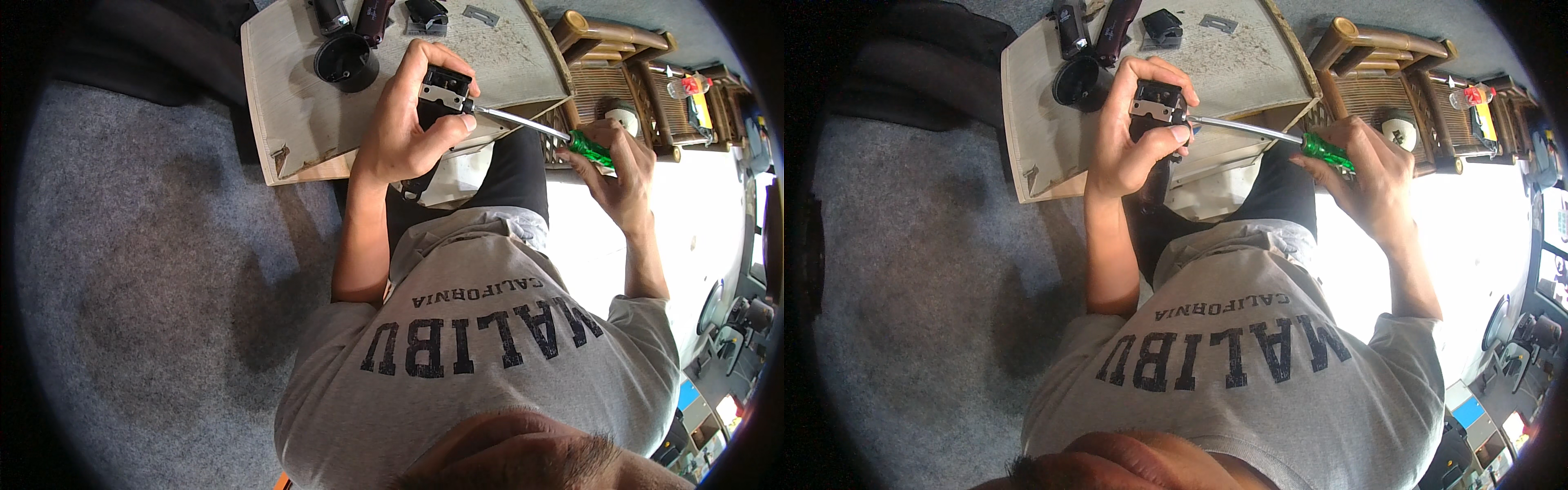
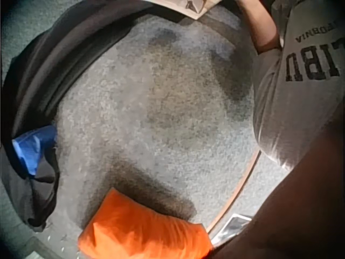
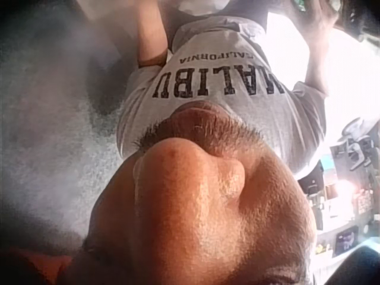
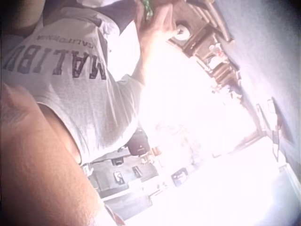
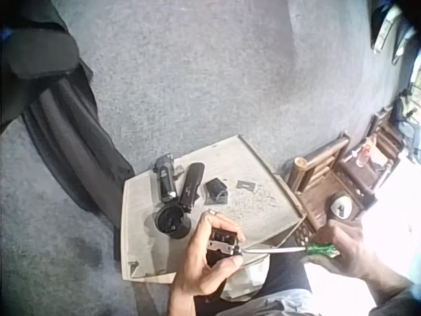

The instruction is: The person uses a screwdriver to remove and replace screws on a hair clipper, handling small parts and placing them in a black container on a table.

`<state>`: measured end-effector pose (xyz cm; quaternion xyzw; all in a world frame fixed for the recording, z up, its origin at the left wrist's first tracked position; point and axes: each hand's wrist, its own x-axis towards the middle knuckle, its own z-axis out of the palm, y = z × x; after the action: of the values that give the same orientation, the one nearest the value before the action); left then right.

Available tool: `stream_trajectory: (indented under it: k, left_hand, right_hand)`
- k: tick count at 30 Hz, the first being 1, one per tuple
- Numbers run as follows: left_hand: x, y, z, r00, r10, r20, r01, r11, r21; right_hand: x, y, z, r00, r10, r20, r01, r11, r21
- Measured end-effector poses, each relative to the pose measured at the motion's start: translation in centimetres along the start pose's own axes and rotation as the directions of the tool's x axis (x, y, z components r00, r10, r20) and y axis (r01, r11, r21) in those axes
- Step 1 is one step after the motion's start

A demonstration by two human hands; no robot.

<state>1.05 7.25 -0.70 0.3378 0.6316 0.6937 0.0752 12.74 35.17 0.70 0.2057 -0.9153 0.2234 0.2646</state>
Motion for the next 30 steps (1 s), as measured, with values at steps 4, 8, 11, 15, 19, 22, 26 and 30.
stream_trajectory:
  k: [4,8,11,15,19,22,26,30]
  left_hand:
    - [0.1,-0.1,-0.2,0.999,0.04,0.034,-0.04,0.999,0.016]
    - [0.1,-0.2,-0.2,0.998,0.046,0.046,-0.046,0.999,0.013]
    - [0.0,-0.2,-0.1,1.0,0.021,0.016,-0.021,1.0,0.013]
    - [0.0,-0.1,-0.1,0.998,0.038,0.049,-0.039,0.999,0.006]
    - [-0.1,-0.2,-0.1,0.999,0.026,0.025,-0.026,0.999,-0.022]
    - [0.0,-0.1,-0.1,0.999,0.046,0.021,-0.046,0.999,-0.003]
    - [0.1,-0.2,-0.1,0.998,0.057,0.031,-0.057,0.998,0.003]
    - [0.0,-0.1,-0.1,0.998,0.045,0.031,-0.045,0.999,0.004]
  right_hand:
    - [0.4,-0.6,-0.7,1.0,-0.017,0.018,0.019,0.995,-0.102]
    - [0.3,-1.6,-1.9,0.882,0.365,0.297,-0.424,0.891,0.163]
    - [0.6,-0.9,-2.5,0.634,0.398,0.663,-0.739,0.564,0.368]
    - [0.6,-1.4,-1.4,0.887,0.361,0.289,-0.43,0.874,0.227]
    - [1.3,-0.9,-1.1,0.999,-0.039,0.004,0.039,0.984,-0.173]
    - [1.1,-1.0,-1.1,0.999,-0.032,-0.001,0.031,0.98,-0.196]
    - [0.5,-1.0,-1.6,0.952,0.252,0.172,-0.268,0.96,0.077]
    - [1.0,-0.4,-2.6,0.547,0.411,0.73,-0.804,0.501,0.321]
